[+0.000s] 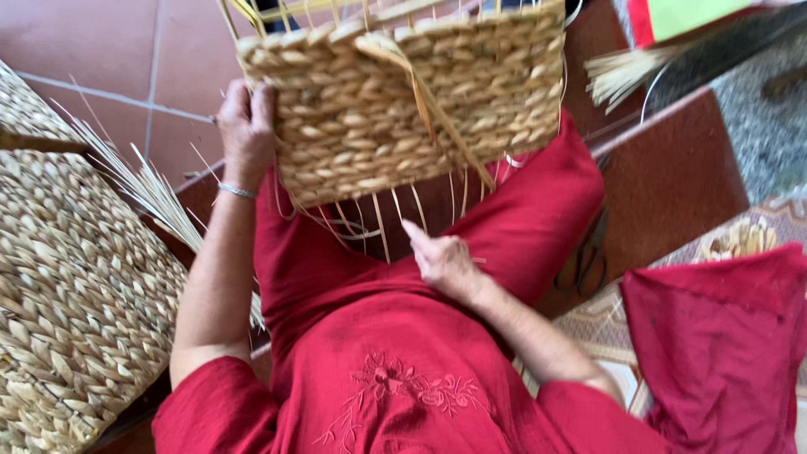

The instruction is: The person sits on the floor weaving a water hyacinth basket on their lap. They select thin strands, weave them over and under the woven body, and bend and tuck thicker split-cane strips along the top edge to form and secure the rim, pressing each weave tight by hand.

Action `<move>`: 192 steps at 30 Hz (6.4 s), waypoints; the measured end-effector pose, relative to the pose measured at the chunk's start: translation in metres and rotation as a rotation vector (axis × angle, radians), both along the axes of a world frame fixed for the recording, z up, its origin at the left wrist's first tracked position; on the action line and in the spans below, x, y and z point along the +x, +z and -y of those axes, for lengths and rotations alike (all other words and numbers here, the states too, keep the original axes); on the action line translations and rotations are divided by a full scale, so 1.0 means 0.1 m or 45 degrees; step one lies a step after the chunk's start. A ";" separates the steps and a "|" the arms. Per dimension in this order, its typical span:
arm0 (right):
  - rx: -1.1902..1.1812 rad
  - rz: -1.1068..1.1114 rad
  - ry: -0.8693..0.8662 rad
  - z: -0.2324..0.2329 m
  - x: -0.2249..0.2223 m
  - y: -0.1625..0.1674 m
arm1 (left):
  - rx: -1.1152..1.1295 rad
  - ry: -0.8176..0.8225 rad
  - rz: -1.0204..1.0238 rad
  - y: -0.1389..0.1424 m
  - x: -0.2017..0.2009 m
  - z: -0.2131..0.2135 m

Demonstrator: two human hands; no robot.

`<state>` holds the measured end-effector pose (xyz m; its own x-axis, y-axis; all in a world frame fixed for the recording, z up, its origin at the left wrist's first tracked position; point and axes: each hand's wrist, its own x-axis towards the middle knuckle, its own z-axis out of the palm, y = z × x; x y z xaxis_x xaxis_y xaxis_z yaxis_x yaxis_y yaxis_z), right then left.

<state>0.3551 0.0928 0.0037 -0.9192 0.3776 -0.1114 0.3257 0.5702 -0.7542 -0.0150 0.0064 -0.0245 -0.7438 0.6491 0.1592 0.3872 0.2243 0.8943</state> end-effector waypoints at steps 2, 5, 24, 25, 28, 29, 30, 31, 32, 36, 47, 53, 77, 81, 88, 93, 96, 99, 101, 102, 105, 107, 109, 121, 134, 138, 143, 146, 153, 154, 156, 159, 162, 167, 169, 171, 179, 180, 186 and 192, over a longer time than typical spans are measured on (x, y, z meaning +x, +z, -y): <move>0.121 -0.105 -0.006 0.02 -0.03 -0.04 | -0.058 0.057 -0.118 0.02 0.00 -0.05; 0.129 -0.181 -0.061 0.04 -0.02 -0.10 | -0.072 0.122 -0.101 0.06 0.05 -0.13; 0.334 -0.120 0.016 0.15 -0.01 -0.40 | -0.172 0.188 0.039 0.14 0.08 -0.28; 0.355 -0.104 0.026 0.11 -0.06 -0.36 | -0.186 0.185 0.040 0.17 0.08 -0.28; 0.241 0.435 0.165 0.02 -0.25 -0.23 | -0.137 0.171 0.076 0.29 0.08 -0.29; 0.317 0.411 0.194 0.00 -0.33 -0.21 | -0.220 0.174 0.095 0.33 0.08 -0.29; 0.395 0.386 0.221 -0.02 -0.42 -0.19 | -0.301 0.176 0.111 0.37 0.07 -0.29; 0.472 0.361 0.250 -0.03 -0.52 -0.18 | -0.384 0.180 0.128 0.43 0.07 -0.29; 0.551 0.316 0.289 -0.05 -0.63 -0.20 | -0.368 0.175 -0.034 0.50 0.07 -0.29; 0.498 0.494 0.252 -0.04 -1.02 -0.32 | -0.419 0.373 -0.950 0.80 0.14 -0.29; 0.406 0.278 0.314 0.09 -0.43 -0.06 | 0.177 -0.345 -0.488 0.90 0.33 -1.42; 0.320 -0.290 -0.394 -0.25 0.49 0.74 | -0.058 -0.355 -0.690 0.47 0.15 -1.82; 0.414 0.423 -1.423 -0.56 2.45 -0.53 | -0.009 -0.407 -0.416 0.53 0.12 -0.91; 0.229 0.619 -1.370 -0.79 2.55 -0.54 | 0.127 -0.283 -0.216 0.58 0.33 -0.96; -0.441 -0.090 -1.845 -1.08 2.47 -0.40 | 0.236 -0.208 -0.278 0.60 0.48 -0.83; 0.179 -0.155 -1.171 -1.32 1.57 0.42 | 0.212 -0.142 -0.178 0.61 0.46 -0.87; 0.576 -0.192 -0.593 -1.48 0.64 0.86 | 0.204 -0.148 -0.076 0.66 0.46 -0.92; 0.847 -0.306 -0.199 -1.62 -0.23 1.05 | 0.214 -0.126 -0.270 0.73 0.43 -0.96; 0.895 -0.294 -0.067 -1.71 -0.69 1.03 | 0.207 -0.167 -0.358 0.77 0.41 -0.96; 0.903 -0.252 -0.019 -1.73 -0.87 0.99 | 0.204 -0.189 -0.401 0.78 0.40 -0.96; 0.981 -0.243 0.085 -1.78 -1.15 0.89 | 0.204 -0.209 -0.543 0.80 0.40 -0.94; 1.012 -0.241 0.120 -1.80 -1.23 0.83 | 0.201 -0.217 -0.507 0.80 0.41 -0.93; 1.012 -0.205 0.139 -1.82 -1.27 0.80 | 0.208 -0.225 -0.472 0.80 0.43 -0.92; 0.999 -0.193 0.169 -1.86 -1.24 0.87 | 0.183 -0.178 -0.282 0.77 0.41 -1.01; 1.166 -0.110 0.231 -1.80 -1.37 0.63 | 0.157 -0.257 -0.433 0.83 0.48 -1.08; 1.150 -0.158 0.243 -1.78 -1.38 0.53 | 0.247 -0.237 -0.178 0.75 0.39 -1.19; 0.759 -0.292 0.081 -1.74 -1.24 0.62 | 0.433 -0.211 0.398 0.75 0.29 -1.06; 0.130 -0.422 -0.206 -1.61 -1.04 0.75 | 0.202 -0.306 0.467 0.80 0.47 -0.98; -0.594 -0.604 -0.589 -1.40 -0.90 0.80 | -0.186 -0.722 0.392 0.81 1.42 -1.10; -0.611 -0.624 -0.619 -1.41 -0.88 0.80 | -0.255 -0.749 0.328 0.81 1.47 -1.12; -0.508 -0.622 -0.650 -1.44 -0.76 0.79 | -0.211 -0.856 0.202 0.82 1.54 -1.16; -0.446 -0.751 -0.828 -1.58 -0.39 0.75 | -0.055 -0.903 -0.018 0.84 1.46 -1.21; -0.442 -0.661 -1.197 -1.93 0.34 0.65 | 0.003 -0.649 -0.311 0.85 1.06 -1.23; 0.226 -0.178 -1.351 -2.39 1.83 0.24 | -0.073 -0.172 -0.407 0.84 0.31 -1.29; 0.573 0.189 -1.325 -2.31 2.26 0.03 | -0.093 -0.184 -0.373 0.79 0.18 -1.38; 0.644 0.639 -1.430 -2.07 2.52 -0.14 | -0.160 -0.247 -0.282 0.74 0.11 -1.50; 0.367 1.182 -1.527 -1.60 2.52 -0.18 | -0.294 -0.181 0.192 0.81 0.01 -1.66; 0.315 1.198 -1.499 -1.63 2.53 -0.17 | -0.316 -0.168 0.394 0.84 0.01 -1.67; 0.160 1.491 -1.304 -1.95 2.56 -0.11 | -0.402 -0.247 0.443 0.96 0.04 -1.64; 0.689 0.237 -1.122 -2.07 1.63 0.39 | -0.510 -0.329 0.318 0.83 0.06 -1.59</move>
<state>0.5178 0.3003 0.0426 -0.2809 0.9463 0.1602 0.8739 0.3212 -0.3647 -0.0089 0.1649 0.0582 -0.5352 0.7898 -0.2995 0.2614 0.4921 0.8304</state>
